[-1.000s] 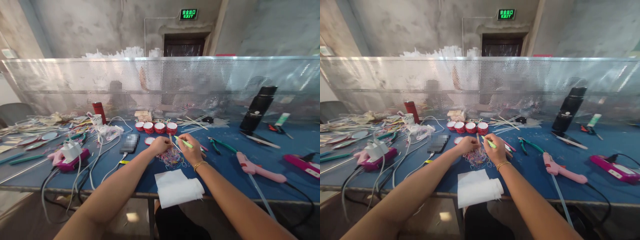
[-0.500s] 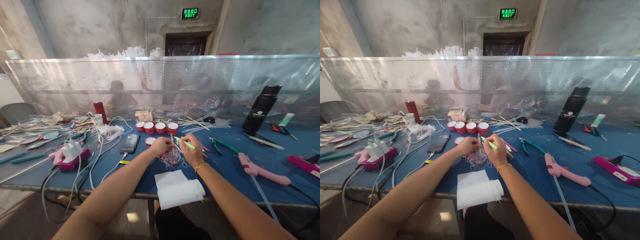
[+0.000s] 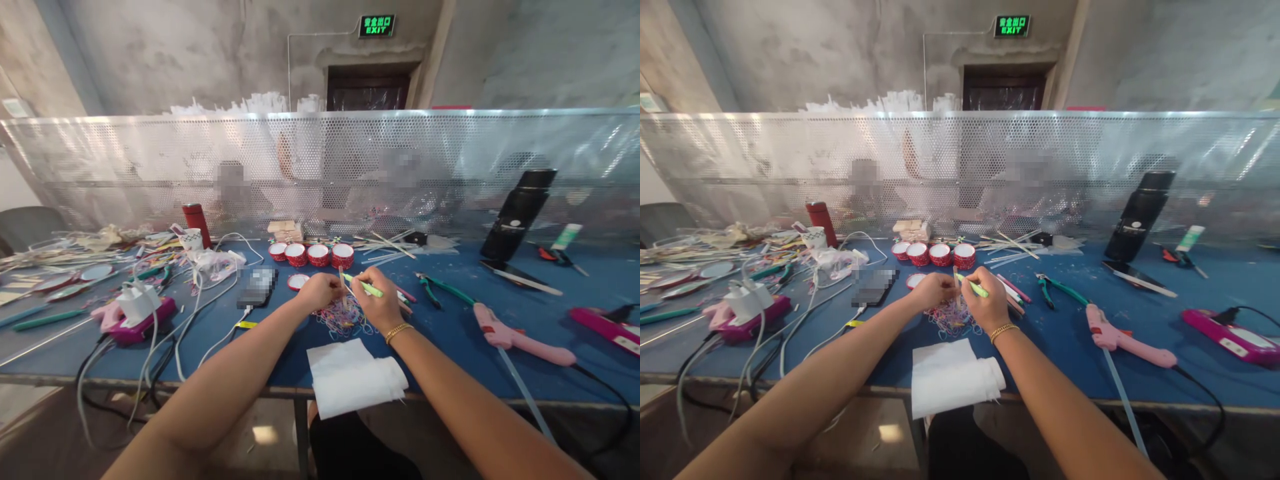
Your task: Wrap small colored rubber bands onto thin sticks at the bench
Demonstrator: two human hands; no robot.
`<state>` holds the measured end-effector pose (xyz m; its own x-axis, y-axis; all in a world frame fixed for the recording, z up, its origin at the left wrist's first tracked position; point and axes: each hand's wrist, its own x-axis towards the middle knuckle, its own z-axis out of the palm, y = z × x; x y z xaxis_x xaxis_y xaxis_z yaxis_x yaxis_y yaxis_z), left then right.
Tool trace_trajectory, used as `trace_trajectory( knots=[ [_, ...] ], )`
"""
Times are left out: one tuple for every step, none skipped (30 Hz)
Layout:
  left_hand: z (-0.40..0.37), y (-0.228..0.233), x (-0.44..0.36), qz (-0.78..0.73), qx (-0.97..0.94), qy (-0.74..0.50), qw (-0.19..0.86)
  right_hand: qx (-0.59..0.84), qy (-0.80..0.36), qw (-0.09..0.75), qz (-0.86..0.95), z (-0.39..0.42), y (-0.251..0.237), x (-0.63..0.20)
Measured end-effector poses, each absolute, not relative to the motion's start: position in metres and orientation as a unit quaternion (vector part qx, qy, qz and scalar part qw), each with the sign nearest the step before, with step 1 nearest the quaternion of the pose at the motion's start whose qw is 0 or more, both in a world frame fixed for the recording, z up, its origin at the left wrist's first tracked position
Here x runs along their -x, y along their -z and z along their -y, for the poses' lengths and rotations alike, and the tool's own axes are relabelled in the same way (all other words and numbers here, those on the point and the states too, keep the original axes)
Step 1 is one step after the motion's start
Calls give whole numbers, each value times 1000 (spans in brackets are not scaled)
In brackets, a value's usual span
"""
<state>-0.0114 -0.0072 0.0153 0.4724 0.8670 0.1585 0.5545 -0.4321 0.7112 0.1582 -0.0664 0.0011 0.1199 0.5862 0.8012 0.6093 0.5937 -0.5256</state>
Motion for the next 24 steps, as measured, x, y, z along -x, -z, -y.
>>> trace_trajectory(
  knots=[
    [8, -16, 11, -441, -805, -264, 297, 451, 7, 595, 665, 66, -1, -158],
    [8, -16, 11, -440, -806, -265, 296, 451, 6, 593, 667, 66, -1, -158],
    [9, -17, 11, -440, -806, -265, 295, 452, 5, 591, 669, 65, 0, -158],
    [10, -17, 11, -441, -806, -265, 294, 452, 6, 589, 669, 65, 0, -158],
    [10, -18, 11, -442, -805, -265, 295, 453, 7, 589, 670, 65, 0, -158],
    [11, -18, 10, -444, -803, -266, 296, 454, 9, 589, 669, 64, 0, -158],
    [10, -17, 10, -446, -800, -268, 298, 456, 11, 590, 666, 64, 1, -158],
    [10, -17, 10, -449, -797, -269, 301, 460, 14, 593, 661, 64, 1, -159],
    [9, -16, 10, -452, -794, -271, 303, 464, 18, 595, 656, 64, 1, -159],
    [9, -15, 10, -454, -792, -273, 304, 467, 20, 598, 651, 64, 1, -159],
    [8, -15, 10, -456, -790, -273, 305, 469, 21, 600, 648, 64, 1, -160],
    [7, -14, 10, -457, -790, -272, 305, 470, 22, 601, 646, 64, 1, -160],
    [7, -14, 10, -457, -790, -272, 304, 469, 21, 602, 646, 64, 0, -160],
    [7, -14, 11, -455, -792, -273, 303, 467, 20, 603, 646, 64, 0, -159],
    [7, -15, 11, -452, -793, -273, 304, 464, 19, 604, 648, 65, 0, -159],
    [7, -15, 11, -449, -794, -273, 305, 460, 18, 604, 651, 65, 0, -158],
    [8, -16, 11, -447, -795, -273, 307, 456, 18, 603, 655, 65, 0, -158],
    [9, -17, 11, -446, -795, -273, 309, 452, 17, 601, 659, 66, 0, -157],
    [9, -17, 12, -444, -795, -272, 310, 449, 18, 599, 662, 66, -1, -157],
    [10, -18, 12, -444, -796, -273, 309, 448, 18, 597, 665, 66, -1, -156],
    [10, -18, 12, -445, -796, -274, 306, 447, 18, 596, 667, 66, -1, -156],
    [11, -18, 12, -445, -796, -275, 303, 447, 18, 595, 667, 66, 0, -156],
    [11, -18, 12, -446, -796, -277, 301, 447, 19, 595, 668, 65, 0, -156],
    [10, -18, 12, -445, -796, -278, 300, 448, 21, 595, 667, 65, 0, -156]
  ],
)
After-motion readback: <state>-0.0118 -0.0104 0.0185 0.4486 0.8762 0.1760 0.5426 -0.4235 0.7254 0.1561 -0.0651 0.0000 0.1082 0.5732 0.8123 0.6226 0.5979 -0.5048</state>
